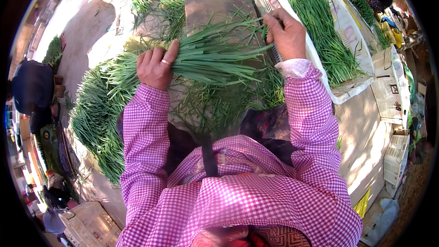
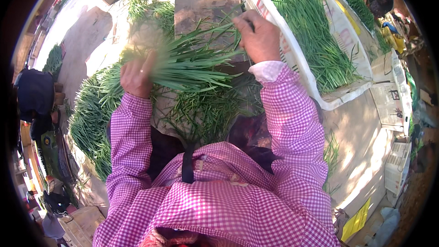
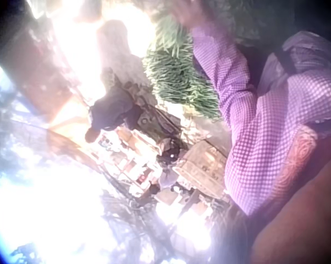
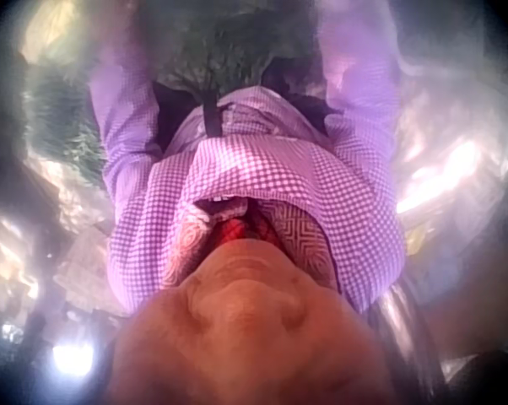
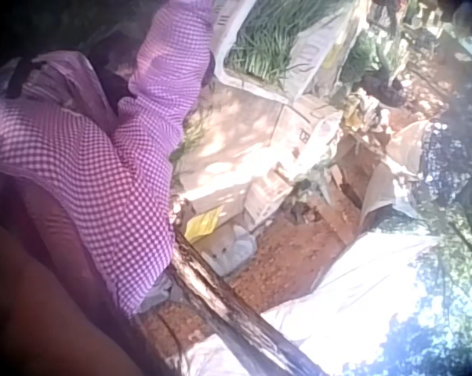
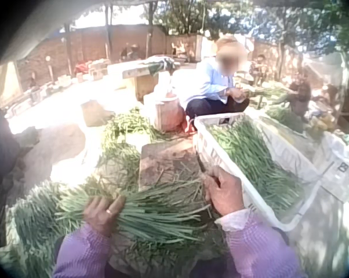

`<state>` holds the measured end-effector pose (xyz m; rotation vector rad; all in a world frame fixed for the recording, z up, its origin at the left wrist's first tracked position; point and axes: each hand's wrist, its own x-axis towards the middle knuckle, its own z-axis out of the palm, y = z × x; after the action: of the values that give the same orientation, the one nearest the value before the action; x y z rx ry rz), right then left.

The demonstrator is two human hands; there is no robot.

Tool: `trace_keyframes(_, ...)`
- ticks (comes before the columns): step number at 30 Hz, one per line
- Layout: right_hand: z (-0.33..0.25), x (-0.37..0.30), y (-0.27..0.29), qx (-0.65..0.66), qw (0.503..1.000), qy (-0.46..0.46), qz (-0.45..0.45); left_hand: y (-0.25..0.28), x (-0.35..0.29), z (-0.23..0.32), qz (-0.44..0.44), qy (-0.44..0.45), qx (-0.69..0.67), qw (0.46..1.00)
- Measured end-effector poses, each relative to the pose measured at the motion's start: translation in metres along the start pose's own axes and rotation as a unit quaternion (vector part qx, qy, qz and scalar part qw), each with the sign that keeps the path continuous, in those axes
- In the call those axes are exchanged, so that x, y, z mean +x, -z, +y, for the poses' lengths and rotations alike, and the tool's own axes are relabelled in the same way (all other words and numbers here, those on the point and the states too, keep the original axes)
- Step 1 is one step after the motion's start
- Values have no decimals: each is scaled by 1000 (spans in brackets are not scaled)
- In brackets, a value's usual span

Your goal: The person cleans bundles of chives by hand, stripping away dry or yellowed leaves and placing the sorted bundles into a white plastic basket.

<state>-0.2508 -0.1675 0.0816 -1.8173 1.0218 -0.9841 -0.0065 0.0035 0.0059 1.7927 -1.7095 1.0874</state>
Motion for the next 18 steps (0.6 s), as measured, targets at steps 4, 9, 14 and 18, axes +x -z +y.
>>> trace_keyframes(4, 12, 17, 24, 213, 976, 22, 49, 1, -1, -2, -20, 40, -4, 999)
trace_keyframes(9, 0, 8, 20, 127, 988, 76, -51, 1, -4, -6, -45, 68, 14, 997)
trace_keyframes(14, -20, -13, 20, 7, 962, 57, -268, -1, -8, -13, -46, 81, 27, 995)
trace_keyframes(18, -5, -20, -2, -146, 920, 265, -249, -3, -6, -11, -59, 85, 39, 994)
